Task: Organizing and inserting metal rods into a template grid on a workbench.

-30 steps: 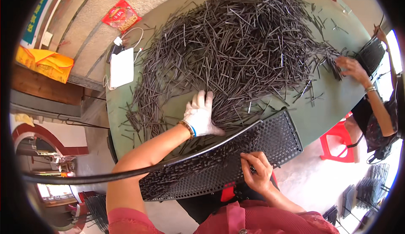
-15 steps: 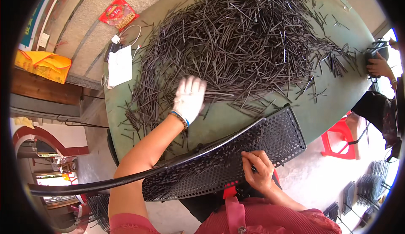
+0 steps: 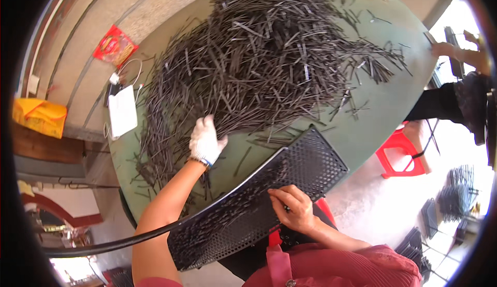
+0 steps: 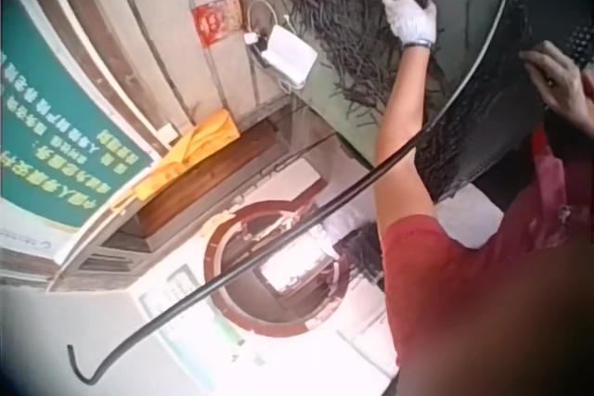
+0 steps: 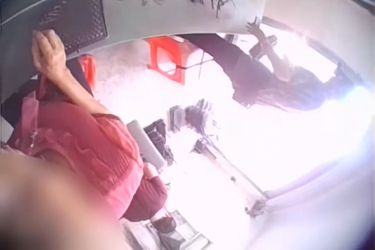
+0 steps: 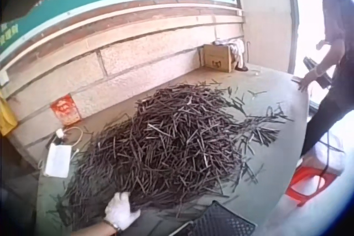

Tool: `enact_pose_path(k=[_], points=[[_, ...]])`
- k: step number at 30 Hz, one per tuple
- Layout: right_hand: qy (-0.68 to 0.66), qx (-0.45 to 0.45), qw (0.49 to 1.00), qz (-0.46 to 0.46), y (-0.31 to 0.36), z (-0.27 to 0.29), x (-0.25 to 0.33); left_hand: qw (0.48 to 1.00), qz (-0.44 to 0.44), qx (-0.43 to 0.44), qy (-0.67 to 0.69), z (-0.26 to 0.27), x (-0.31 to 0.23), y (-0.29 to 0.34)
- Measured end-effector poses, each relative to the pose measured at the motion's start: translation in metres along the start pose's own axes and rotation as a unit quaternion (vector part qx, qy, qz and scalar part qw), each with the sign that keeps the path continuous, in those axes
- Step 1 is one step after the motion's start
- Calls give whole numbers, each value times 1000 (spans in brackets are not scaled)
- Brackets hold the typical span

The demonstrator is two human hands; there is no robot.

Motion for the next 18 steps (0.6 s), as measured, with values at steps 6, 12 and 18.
enact_pose_path(k=[6,12,18], points=[[-5,-13,1000,-24,1,1,0,998,-31,-44,-43,-12,8,5],[-12,-18,1000,-10,0,-2,-3,996,49,81,-8,0,21,0],[8,-17,1000,-22,-7,-2,-1,933,-21,-110,343,53,57,-9]])
Point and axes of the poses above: each hand's wrist, its own y-axis away from the middle knuckle, its own z-axis out of the back of the hand, x = y × z, the point moved 7 cm from there along -y, towards the middle knuckle, and after that the axes turned 9 degrees about y, right-handed, at the moved point
